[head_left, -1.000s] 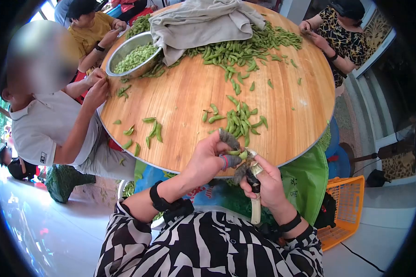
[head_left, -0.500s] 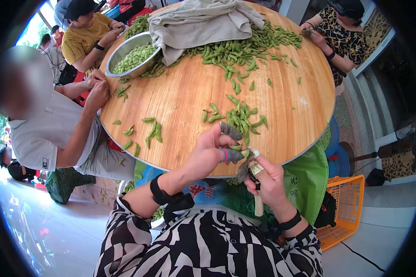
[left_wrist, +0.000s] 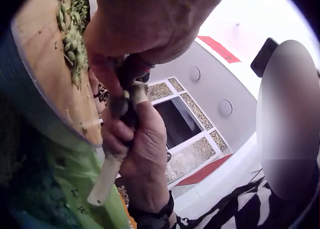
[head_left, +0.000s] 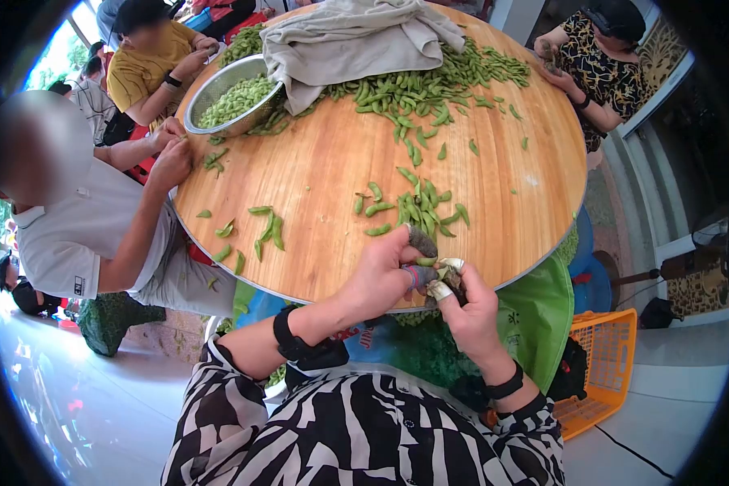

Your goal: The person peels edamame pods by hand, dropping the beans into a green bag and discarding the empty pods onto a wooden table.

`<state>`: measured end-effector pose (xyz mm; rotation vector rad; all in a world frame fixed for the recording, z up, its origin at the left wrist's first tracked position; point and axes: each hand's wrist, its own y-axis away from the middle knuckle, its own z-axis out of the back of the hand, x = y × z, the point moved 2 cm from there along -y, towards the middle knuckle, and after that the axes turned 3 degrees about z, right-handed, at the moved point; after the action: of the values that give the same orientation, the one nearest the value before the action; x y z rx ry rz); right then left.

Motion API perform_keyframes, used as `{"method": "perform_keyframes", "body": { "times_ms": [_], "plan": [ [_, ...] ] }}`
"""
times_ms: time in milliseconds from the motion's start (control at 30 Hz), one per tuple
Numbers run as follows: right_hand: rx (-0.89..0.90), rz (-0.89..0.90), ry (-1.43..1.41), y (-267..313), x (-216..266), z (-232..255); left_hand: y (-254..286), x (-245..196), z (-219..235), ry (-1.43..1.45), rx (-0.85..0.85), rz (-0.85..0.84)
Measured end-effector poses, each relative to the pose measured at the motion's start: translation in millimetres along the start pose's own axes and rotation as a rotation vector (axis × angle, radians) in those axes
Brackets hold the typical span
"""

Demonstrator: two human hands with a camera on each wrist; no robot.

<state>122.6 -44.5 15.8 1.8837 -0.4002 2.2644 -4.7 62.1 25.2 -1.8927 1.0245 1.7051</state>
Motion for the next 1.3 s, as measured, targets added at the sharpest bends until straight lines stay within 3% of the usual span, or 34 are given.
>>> {"method": "perform_keyframes", "body": {
  "times_ms": [100,267,333,400,467,533,600,667,733,800,867,933,1033,1100,1167,1200,1267,1300],
  "plan": [
    [-0.021,-0.047,-0.111,0.4,2.7,-2.8,-0.3,-6.1,1.3,-0.062,0.065,0.103],
    [-0.022,0.019,-0.03,-5.7,9.4,-0.8,-8.8,-3.7,6.3,-0.249,-0.015,-0.208],
    [-0.012,0.021,0.042,-2.4,11.9,8.5,-9.8,-2.9,14.3,-0.351,-0.04,-0.205],
    [0.263,-0.045,0.226,9.7,20.9,17.2,-9.0,-8.6,26.7,-0.456,-0.073,-0.194],
    [0.28,-0.072,0.197,19.4,14.9,20.4,-7.0,-20.8,32.0,-1.078,-0.132,-0.49],
    [0.336,-0.145,0.233,23.1,6.4,23.6,-8.2,-17.9,34.6,-1.08,-0.172,-0.523],
    [0.274,-0.119,0.165,25.4,-6.1,22.9,-9.9,-20.7,32.6,-1.089,-0.213,-0.563],
    [0.226,-0.099,0.089,24.8,-3.0,20.1,-2.3,-20.0,24.7,-0.632,-0.06,-0.255],
    [0.145,-0.18,0.032,20.7,8.3,18.5,8.3,-19.0,11.2,-0.662,-0.009,-0.259],
    [0.069,-0.109,0.022,16.4,11.7,10.2,14.5,-17.2,1.8,-0.689,0.051,-0.267],
    [-0.007,-0.038,0.017,14.0,12.6,8.4,15.9,-11.0,-1.7,-0.607,0.089,-0.001],
    [-0.007,0.045,0.102,11.5,11.7,7.1,16.1,-12.5,-2.3,-0.662,0.104,-0.07],
    [-0.017,-0.087,0.03,10.8,9.8,9.5,16.5,-6.3,-2.7,-0.721,0.136,-0.185],
    [0.005,-0.015,0.143,10.8,8.4,11.8,17.5,-3.6,-3.0,-0.726,0.152,-0.23],
    [0.027,0.055,0.254,10.7,8.6,11.8,18.4,-0.7,-2.9,-0.402,0.231,0.052],
    [0.013,0.094,0.295,10.6,9.1,12.1,17.7,-0.2,-3.0,-0.4,0.232,0.054],
    [0.003,0.132,0.336,10.3,10.2,11.3,16.3,3.9,-2.2,-0.08,0.207,0.229],
    [0.006,0.0,0.145,9.5,8.5,10.1,16.0,6.0,-3.5,-0.08,0.207,0.228]
  ]
}}
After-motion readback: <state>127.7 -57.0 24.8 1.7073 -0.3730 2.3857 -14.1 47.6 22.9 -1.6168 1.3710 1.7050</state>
